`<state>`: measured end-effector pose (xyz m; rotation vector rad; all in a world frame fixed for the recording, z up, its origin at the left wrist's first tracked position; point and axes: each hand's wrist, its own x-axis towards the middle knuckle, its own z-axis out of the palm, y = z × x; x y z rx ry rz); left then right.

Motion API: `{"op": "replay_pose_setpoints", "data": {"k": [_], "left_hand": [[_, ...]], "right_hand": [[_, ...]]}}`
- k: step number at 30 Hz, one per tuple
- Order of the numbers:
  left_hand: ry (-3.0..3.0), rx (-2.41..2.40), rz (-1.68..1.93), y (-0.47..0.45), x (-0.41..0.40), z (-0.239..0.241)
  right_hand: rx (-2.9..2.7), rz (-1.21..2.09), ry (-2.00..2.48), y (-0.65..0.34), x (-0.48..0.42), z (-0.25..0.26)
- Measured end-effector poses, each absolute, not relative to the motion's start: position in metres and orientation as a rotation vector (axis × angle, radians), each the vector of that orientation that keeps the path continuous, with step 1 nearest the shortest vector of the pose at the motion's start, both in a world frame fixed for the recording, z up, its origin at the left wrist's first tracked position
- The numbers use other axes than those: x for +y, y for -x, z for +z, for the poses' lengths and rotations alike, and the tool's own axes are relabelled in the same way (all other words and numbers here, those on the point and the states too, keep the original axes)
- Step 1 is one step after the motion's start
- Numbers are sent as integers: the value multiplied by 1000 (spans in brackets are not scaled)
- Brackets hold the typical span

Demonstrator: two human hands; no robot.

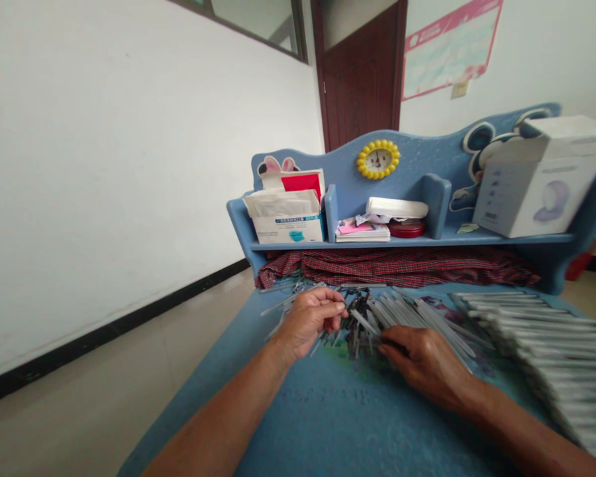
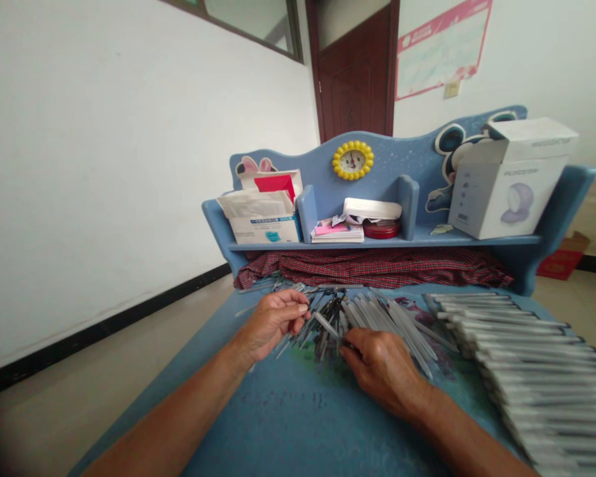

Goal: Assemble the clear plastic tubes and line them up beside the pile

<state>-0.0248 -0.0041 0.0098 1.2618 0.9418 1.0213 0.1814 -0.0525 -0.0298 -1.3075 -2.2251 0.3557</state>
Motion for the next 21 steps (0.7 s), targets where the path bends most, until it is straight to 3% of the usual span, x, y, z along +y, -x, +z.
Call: {"op": "replay_pose_setpoints", "data": {"k": [21], "left_hand": [[-1316,902,1001,21,-5,2]], "right_hand": [[-2250,323,1293,-180,-52,-35]]}}
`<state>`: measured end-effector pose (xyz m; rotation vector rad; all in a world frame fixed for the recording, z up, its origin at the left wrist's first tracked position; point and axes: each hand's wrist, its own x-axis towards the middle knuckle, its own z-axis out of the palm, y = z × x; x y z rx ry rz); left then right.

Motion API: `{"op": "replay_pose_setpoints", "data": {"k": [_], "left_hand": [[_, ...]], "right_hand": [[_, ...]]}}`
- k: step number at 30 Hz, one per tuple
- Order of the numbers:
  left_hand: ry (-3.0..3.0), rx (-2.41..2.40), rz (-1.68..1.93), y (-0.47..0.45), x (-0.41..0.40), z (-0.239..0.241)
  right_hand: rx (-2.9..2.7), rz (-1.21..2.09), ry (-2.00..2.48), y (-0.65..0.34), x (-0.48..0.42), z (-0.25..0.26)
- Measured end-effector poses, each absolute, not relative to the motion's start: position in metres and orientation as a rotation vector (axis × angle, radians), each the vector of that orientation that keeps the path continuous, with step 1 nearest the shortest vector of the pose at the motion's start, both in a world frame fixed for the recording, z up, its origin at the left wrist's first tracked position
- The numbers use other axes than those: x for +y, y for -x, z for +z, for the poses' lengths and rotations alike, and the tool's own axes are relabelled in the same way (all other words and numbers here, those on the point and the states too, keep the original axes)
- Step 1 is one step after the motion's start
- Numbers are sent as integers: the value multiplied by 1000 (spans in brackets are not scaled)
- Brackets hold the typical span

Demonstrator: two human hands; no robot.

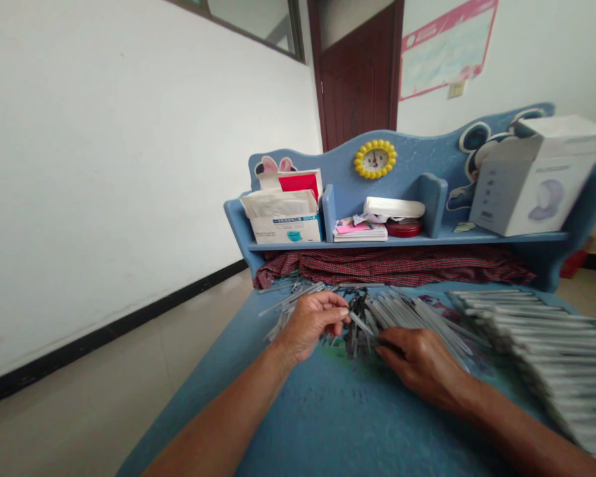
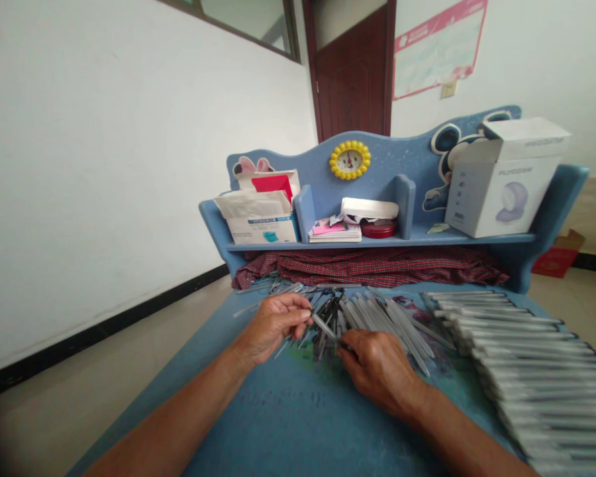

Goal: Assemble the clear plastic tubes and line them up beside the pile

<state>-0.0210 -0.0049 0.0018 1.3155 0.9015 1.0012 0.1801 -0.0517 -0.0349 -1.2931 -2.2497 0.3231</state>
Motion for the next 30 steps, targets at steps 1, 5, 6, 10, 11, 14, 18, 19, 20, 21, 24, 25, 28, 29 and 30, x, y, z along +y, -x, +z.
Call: {"op": "replay_pose_setpoints", "data": {"k": [1,5,6,10,11,14,18,19,20,21,24,25,28,29,30], "left_hand": [[-1318,901,1001,21,-5,2],[-1328,907,999,21,-5,2],[-1330,913,997,21,-5,2],[-1347,930,986,22,-4,1],[-1352,933,983,22,-4,1],[-1362,938,978,22,-4,1],[-1373,949,976,22,-3,0],[-1376,954,972,22,-3,0],[-1380,959,968,22,-3,0],[-1386,962,963,22,-3,0],[-1405,958,948,23,-3,0],[-1407,952,940,23,-3,0],[-1395,942,901,25,-3,1],[-1387,945,892,25,-4,2],[-1382,951,888,25,-4,2]], "right_hand": [[-2248,323,1291,-180,-52,-35],[-2260,322,1279,-180,-52,-35],[-2265,324,1276,-180,-52,-34],[-2284,317,1276,-180,-52,-33],[-2288,317,1276,-180,-52,-33],[-2297,315,1270,-180,-52,-33],[-2314,297,1245,-180,-53,-33],[-2315,293,1245,-180,-53,-33],[-2315,292,1247,-180,-53,-33],[-2315,293,1248,-180,-53,-33],[-2313,305,1243,-180,-54,-31],[-2311,307,1240,-180,-54,-31],[-2310,301,1243,-180,-54,-30],[-2312,295,1245,-180,-54,-30],[-2314,292,1245,-180,-54,-31]]}}
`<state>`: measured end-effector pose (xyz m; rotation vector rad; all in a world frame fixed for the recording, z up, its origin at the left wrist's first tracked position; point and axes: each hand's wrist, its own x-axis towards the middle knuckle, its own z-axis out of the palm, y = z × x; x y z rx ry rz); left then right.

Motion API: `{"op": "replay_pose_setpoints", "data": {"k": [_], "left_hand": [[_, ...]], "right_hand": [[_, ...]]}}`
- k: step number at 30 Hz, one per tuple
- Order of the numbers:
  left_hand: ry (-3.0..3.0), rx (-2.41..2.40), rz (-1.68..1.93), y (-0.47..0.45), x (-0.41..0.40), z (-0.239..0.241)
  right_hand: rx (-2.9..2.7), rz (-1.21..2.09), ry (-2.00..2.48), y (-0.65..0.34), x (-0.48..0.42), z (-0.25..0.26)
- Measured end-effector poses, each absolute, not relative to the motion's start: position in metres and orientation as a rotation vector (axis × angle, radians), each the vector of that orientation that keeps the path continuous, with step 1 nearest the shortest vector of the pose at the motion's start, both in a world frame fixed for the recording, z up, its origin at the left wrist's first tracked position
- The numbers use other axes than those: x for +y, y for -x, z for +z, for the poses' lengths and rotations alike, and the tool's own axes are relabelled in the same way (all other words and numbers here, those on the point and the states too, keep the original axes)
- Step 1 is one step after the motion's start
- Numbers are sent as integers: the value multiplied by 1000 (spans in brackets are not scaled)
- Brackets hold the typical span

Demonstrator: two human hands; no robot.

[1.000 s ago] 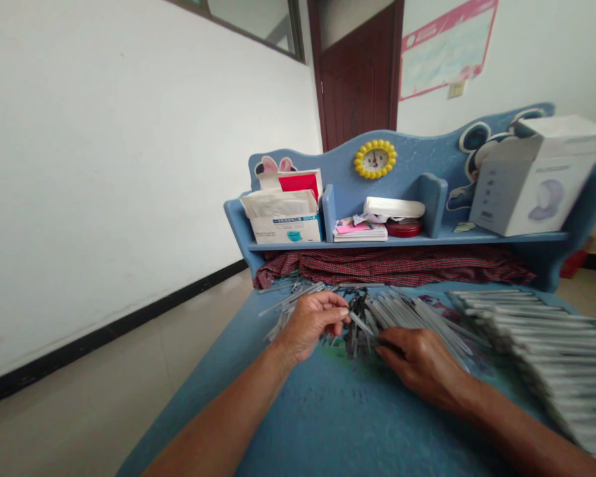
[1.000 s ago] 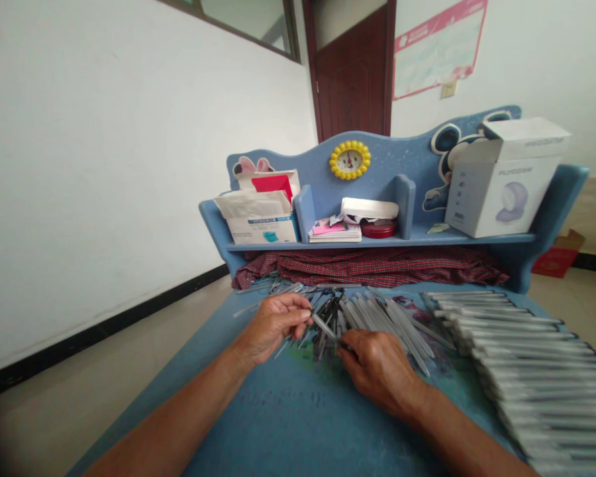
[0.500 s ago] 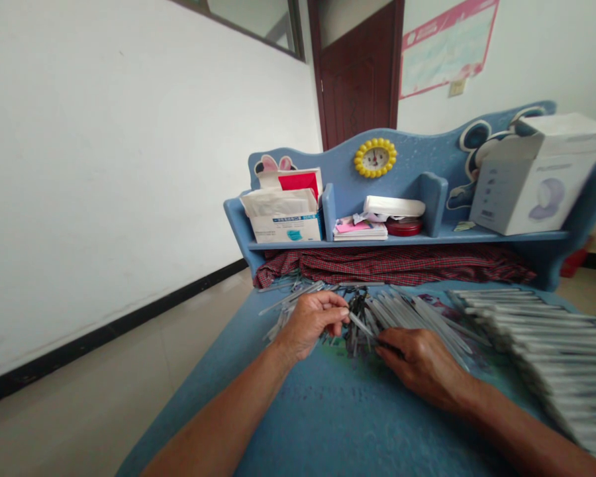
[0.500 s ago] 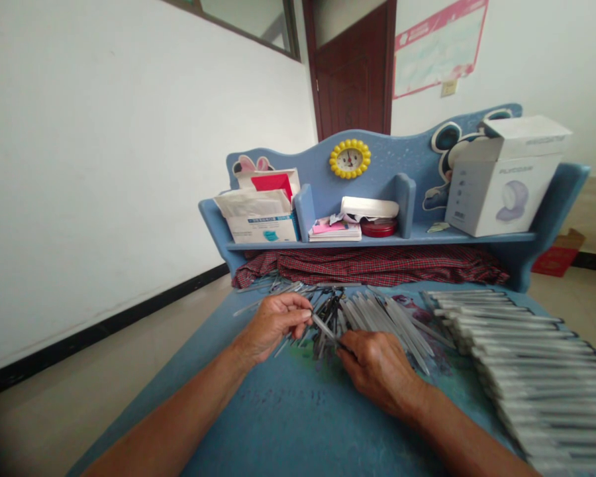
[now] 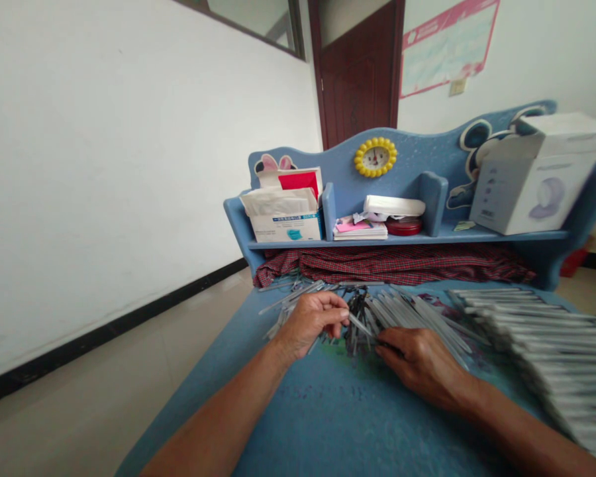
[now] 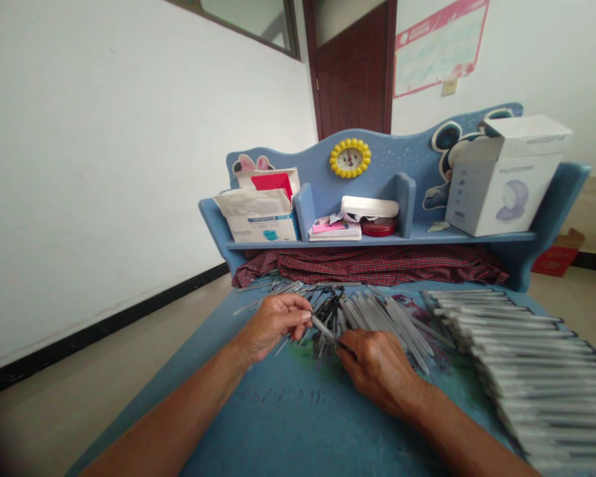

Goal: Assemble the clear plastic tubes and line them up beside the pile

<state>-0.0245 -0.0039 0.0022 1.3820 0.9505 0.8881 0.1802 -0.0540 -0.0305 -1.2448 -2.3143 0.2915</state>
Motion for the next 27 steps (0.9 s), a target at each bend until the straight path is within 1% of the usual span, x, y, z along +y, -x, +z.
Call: {"op": "replay_pose_setpoints", "data": {"k": [7,17,27], "left_hand": [[-1443,977,940,24,-5,4],[-1554,951,896,31,-3,7],[-1552,1006,880,30,-3,7]], "right_hand": [[-2279,381,1231,-179,-55,-28],[-2184,766,1174,-178,-57,-20],[-2162,787,1158,-179,-55,-22]]}}
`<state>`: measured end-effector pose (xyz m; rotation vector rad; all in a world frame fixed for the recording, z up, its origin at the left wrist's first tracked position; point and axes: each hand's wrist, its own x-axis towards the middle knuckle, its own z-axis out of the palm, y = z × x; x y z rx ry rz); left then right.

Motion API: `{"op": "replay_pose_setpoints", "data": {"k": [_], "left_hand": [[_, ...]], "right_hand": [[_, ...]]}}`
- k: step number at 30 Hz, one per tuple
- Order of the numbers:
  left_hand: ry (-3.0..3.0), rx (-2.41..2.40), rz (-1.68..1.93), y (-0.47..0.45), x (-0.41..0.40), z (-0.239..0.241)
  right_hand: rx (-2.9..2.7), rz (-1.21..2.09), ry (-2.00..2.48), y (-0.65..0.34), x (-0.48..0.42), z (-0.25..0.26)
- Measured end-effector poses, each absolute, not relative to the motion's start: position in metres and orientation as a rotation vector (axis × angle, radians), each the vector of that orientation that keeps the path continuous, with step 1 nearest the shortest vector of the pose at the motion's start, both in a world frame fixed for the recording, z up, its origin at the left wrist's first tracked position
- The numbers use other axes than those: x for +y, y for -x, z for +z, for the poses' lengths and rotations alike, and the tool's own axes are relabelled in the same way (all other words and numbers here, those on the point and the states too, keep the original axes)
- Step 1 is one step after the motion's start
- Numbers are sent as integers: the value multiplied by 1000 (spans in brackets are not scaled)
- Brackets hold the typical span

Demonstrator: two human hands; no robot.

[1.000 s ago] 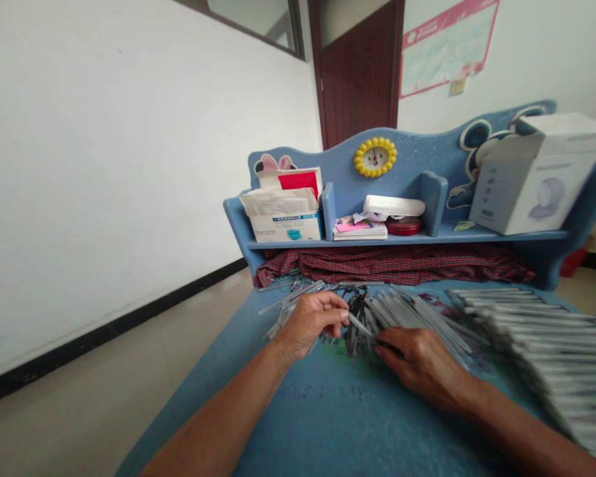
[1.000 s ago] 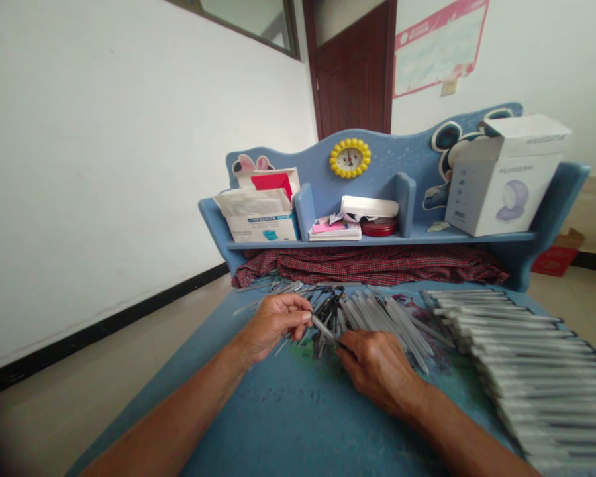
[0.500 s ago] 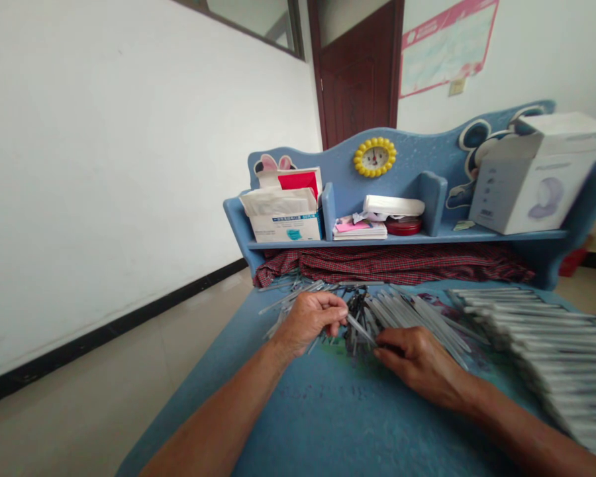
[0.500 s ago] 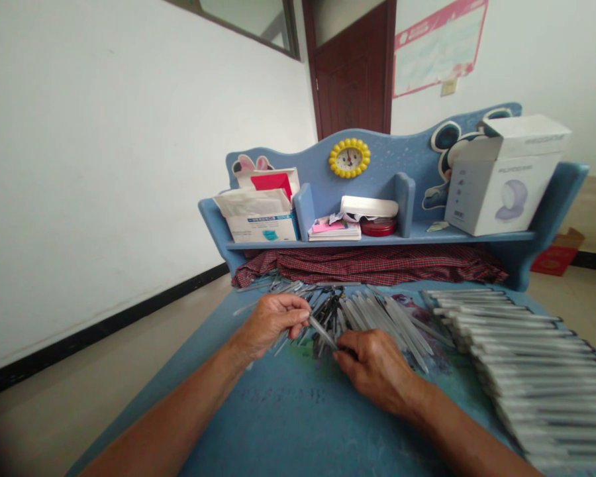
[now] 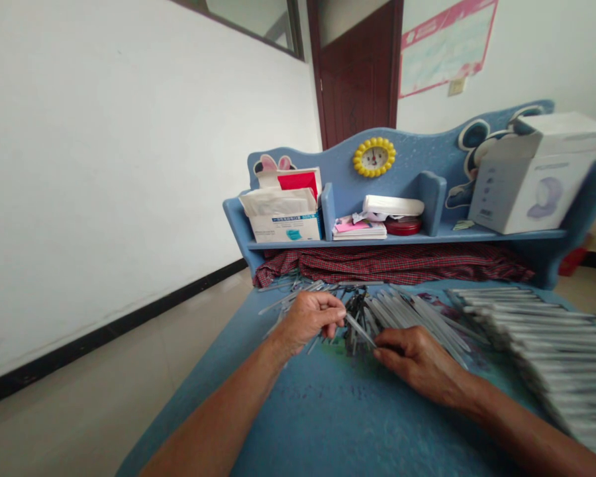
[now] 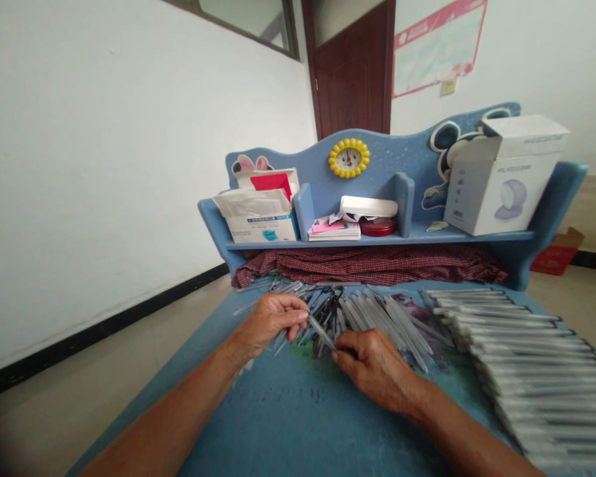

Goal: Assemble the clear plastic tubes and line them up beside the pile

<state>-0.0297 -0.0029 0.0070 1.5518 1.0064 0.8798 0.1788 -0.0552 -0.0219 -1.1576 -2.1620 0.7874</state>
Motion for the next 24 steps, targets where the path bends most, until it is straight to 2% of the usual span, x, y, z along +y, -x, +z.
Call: {"op": "replay_pose_setpoints", "data": {"k": [24], "left_hand": [[-1481,1005,842,29,-3,6]], "right_hand": [[-2190,755,1211,-178,-55,-23]]}}
